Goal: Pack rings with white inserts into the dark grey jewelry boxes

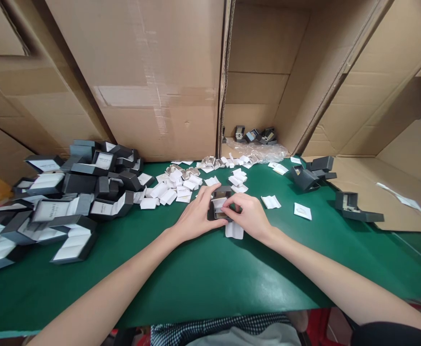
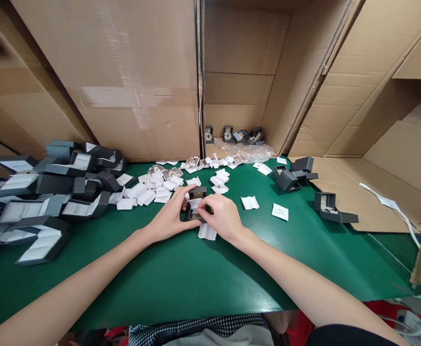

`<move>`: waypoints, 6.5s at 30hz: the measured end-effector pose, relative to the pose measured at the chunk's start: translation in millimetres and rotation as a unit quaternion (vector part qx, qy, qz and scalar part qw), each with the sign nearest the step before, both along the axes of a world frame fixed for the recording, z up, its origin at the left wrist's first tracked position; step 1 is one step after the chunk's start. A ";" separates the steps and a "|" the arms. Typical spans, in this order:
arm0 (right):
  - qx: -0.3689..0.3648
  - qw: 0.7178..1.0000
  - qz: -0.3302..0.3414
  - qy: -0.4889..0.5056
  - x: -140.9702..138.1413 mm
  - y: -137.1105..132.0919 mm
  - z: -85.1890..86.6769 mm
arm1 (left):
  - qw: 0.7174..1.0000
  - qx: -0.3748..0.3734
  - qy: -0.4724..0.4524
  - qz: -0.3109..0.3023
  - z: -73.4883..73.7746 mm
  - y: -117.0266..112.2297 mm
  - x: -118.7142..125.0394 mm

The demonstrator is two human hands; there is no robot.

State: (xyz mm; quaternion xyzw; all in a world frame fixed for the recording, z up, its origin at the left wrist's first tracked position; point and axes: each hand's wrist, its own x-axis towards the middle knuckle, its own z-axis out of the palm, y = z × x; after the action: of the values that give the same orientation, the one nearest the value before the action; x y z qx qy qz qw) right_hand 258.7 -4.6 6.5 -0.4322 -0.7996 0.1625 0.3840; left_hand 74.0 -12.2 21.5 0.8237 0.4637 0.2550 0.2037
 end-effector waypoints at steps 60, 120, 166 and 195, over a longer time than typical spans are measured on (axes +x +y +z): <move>-0.017 0.970 0.094 -0.224 1.3 -2.4 3.2 | 0.988 -0.004 -0.084 0.130 -6.6 12.3 -4.9; 0.064 0.986 -0.107 -0.115 37.2 55.2 -13.0 | 0.989 -0.018 -0.107 0.102 -8.8 13.3 -7.8; 0.067 0.997 -0.002 0.037 -1.3 3.8 8.3 | 0.990 0.001 -0.121 0.073 -11.6 15.5 -6.6; -0.338 0.868 0.081 0.354 17.8 23.2 9.3 | 0.989 0.005 -0.122 0.081 -12.5 16.8 -8.4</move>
State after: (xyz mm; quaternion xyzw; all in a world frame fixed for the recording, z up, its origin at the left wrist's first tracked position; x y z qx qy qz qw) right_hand 276.4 18.6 15.8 -0.3827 -0.5381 0.5958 0.4572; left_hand 65.5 4.5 9.0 0.7472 0.4995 0.3713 0.2332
